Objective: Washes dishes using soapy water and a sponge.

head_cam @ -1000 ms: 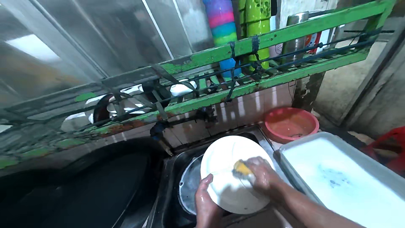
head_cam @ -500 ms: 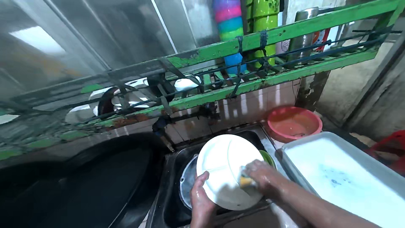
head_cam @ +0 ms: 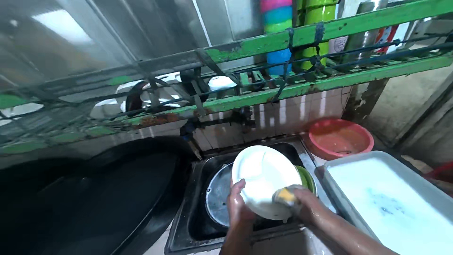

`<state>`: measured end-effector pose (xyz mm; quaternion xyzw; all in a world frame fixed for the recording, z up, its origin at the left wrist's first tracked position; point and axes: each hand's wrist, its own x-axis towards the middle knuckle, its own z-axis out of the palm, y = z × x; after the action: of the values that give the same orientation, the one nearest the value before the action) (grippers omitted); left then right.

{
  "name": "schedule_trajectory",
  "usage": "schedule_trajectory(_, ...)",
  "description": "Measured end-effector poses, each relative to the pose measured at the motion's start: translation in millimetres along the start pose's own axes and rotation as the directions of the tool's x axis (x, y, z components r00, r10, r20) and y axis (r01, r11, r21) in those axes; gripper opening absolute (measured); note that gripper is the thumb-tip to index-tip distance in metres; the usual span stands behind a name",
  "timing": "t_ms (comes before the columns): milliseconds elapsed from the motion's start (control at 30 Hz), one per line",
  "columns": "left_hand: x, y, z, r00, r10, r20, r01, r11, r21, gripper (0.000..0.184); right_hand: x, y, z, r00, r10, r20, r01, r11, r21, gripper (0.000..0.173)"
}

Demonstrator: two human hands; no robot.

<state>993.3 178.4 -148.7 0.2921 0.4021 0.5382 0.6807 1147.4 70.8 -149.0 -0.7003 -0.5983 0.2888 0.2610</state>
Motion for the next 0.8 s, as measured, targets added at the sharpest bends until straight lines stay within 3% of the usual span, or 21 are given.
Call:
schedule_trajectory(67, -6, -17, 2, 0.995, -0.017, 0.094, 0.019, 1.0, -0.02, 0.041, 9, -7, -2, 0.986, -0.054, -0.156, 0.051, 0.998, -0.026, 0.039)
schedule_trajectory(133, -18, -34, 9, 0.98, 0.007, 0.2, -0.025, 0.996, 0.088, 0.044, 22, -16, 3, 0.963, -0.147, -0.225, 0.127, 0.987, -0.099, 0.043)
schedule_trajectory(233, -17, -34, 18, 0.984, 0.021, 0.178, -0.042, 0.993, 0.114, 0.043, 26, -12, 34, 0.842, -0.362, -0.4, 0.312, 0.932, -0.186, 0.034)
schedule_trajectory(267, -12, -25, 16, 0.981, 0.028, 0.191, -0.049, 0.993, 0.107, 0.044, 20, -9, 38, 0.829, -0.406, -0.385, 0.361, 0.914, -0.185, 0.03)
schedule_trajectory(333, -1, -5, 10, 0.979, 0.056, 0.198, -0.068, 0.996, 0.054, 0.047, 1, -9, 21, 0.957, -0.276, -0.085, 0.262, 0.954, -0.149, 0.034)
schedule_trajectory(367, 3, 3, 9, 0.984, 0.052, 0.168, -0.052, 0.999, -0.003, 0.052, -5, -4, 13, 0.979, -0.201, 0.022, 0.201, 0.963, -0.177, 0.037)
schedule_trajectory(467, 4, 8, 13, 0.997, 0.021, 0.074, -0.01, 0.989, -0.147, 0.05, -6, 12, 11, 0.959, -0.27, -0.08, 0.244, 0.939, -0.243, 0.038)
schedule_trajectory(533, 2, -4, 13, 0.993, 0.05, 0.106, -0.046, 0.998, -0.035, 0.051, 1, -1, 22, 0.905, -0.371, -0.207, 0.324, 0.918, -0.227, 0.04)
schedule_trajectory(633, 2, -10, 9, 0.974, 0.042, 0.222, -0.083, 0.98, 0.18, 0.053, 10, -22, 47, 0.761, -0.48, -0.436, 0.441, 0.876, -0.195, 0.04)
schedule_trajectory(700, 0, 4, 16, 0.979, 0.03, 0.2, -0.061, 0.987, 0.149, 0.05, 4, -13, 45, 0.746, -0.534, -0.398, 0.467, 0.846, -0.259, 0.042)
schedule_trajectory(800, 4, 8, 16, 0.986, 0.028, 0.166, -0.021, 0.999, -0.049, 0.048, -9, 18, 30, 0.829, -0.497, -0.255, 0.416, 0.854, -0.311, 0.043)
